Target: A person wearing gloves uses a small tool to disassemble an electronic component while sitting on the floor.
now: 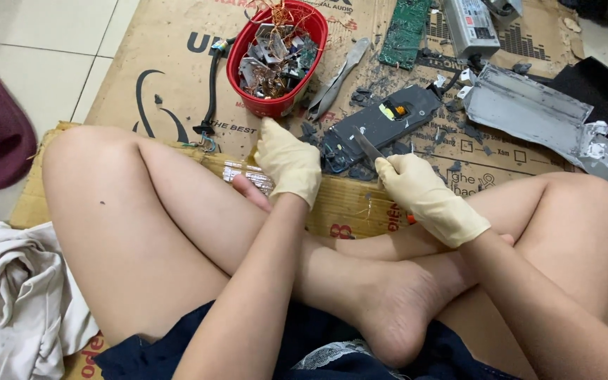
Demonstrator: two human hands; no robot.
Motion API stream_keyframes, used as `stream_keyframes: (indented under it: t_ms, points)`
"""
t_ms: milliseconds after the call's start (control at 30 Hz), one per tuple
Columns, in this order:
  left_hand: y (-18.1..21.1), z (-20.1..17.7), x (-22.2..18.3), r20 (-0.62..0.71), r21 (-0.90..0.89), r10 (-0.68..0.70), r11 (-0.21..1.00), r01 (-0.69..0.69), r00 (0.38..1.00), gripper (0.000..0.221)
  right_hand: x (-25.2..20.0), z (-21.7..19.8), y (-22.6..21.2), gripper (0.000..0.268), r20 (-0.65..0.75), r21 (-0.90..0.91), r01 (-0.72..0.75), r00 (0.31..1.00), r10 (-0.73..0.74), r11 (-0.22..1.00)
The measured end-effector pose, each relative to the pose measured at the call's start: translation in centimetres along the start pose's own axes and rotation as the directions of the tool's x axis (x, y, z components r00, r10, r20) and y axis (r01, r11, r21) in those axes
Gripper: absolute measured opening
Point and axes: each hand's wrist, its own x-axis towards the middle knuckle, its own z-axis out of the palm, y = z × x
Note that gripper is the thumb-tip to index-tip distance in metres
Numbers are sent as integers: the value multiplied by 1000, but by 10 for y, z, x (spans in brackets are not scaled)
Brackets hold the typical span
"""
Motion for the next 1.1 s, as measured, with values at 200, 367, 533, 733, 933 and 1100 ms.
stream_keyframes:
  t_ms: [200,367,533,733,933,1100]
  points:
    - [5,3,-15,204,89,127,985,-148,971,40,12,-13,-20,50,7,-266,177,983,-182,947]
    - [3,17,-6,319,102,136,979,-177,938,58,32,-9,-35,52,25,-308,218,975,-221,926]
    - [8,30,-2,372,190,118,961,-200,921,43,34,-9,-48,54,49,-395,229,972,-228,890]
    - [5,25,3,414,120,79,983,-140,907,43,44,1,-50,55,88,-374,232,973,-215,898]
    - [2,30,3,422,109,60,987,-116,905,42,37,0,-48,53,81,-399,215,977,-199,892]
    - [0,31,3,435,85,66,990,-114,898,42,22,-5,-53,42,108,-527,178,984,-142,831]
